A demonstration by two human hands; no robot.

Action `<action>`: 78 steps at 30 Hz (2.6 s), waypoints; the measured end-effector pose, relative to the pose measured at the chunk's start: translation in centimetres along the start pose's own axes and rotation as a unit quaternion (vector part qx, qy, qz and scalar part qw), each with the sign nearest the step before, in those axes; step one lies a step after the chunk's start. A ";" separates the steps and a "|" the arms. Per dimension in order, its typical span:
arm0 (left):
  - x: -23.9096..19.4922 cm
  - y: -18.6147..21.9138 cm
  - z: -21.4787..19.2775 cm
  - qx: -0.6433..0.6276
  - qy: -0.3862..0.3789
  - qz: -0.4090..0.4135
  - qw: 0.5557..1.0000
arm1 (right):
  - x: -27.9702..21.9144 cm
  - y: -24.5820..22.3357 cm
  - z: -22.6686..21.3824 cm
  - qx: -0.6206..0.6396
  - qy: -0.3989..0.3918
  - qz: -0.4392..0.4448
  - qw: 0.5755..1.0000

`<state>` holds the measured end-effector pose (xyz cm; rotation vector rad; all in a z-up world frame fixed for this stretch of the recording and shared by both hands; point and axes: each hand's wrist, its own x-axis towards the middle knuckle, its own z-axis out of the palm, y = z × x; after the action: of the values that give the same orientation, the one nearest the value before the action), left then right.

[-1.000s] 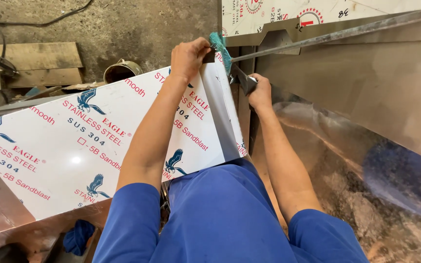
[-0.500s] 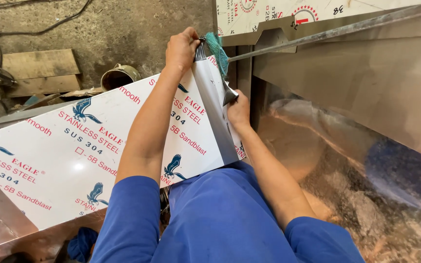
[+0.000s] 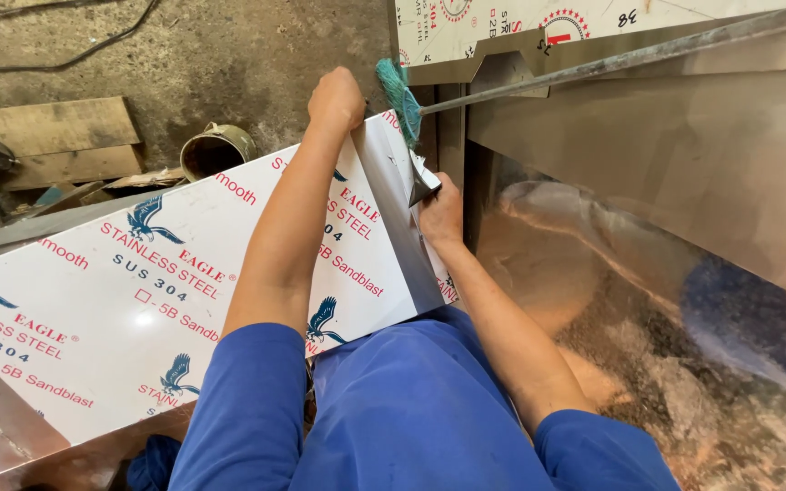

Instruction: Cutting a piece of stainless steel sheet using an angle grinder.

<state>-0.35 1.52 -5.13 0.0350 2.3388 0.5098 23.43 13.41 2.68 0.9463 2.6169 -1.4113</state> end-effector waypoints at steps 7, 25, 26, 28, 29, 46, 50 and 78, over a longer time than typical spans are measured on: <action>1.6 0.6 0.7 0.047 -0.061 -0.013 0.997 | -0.2 -0.9 -0.1 0.000 0.004 0.031 1.000; -4.1 -0.9 -8.1 -0.444 0.202 0.119 0.865 | 2.7 -1.9 -4.1 -0.001 0.056 -0.046 0.997; -7.2 0.5 -7.9 -0.459 0.080 0.173 0.868 | 3.6 -3.8 -5.1 -0.031 0.046 -0.065 0.996; -12.9 2.3 -5.5 -0.467 -0.054 0.220 0.855 | 3.7 -6.9 -6.4 -0.066 0.036 -0.074 0.994; -14.9 2.9 -3.9 -0.494 -0.120 0.212 0.835 | 4.0 -8.6 -6.5 -0.020 0.027 -0.064 0.997; -31.8 -5.8 4.5 -0.289 0.267 0.113 0.912 | -4.4 -4.1 -9.6 -0.083 -0.206 -0.221 0.950; -33.6 -5.3 7.6 -0.289 0.294 0.096 0.906 | -4.6 -2.6 -8.4 -0.109 -0.183 -0.289 0.933; -31.1 -2.5 5.7 -0.313 0.326 0.117 0.884 | 2.6 -8.7 -9.2 0.074 -0.199 -0.242 0.947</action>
<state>26.59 -4.00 10.71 -0.1902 2.6877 1.5865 19.12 18.22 13.92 -0.0163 2.5398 -1.6895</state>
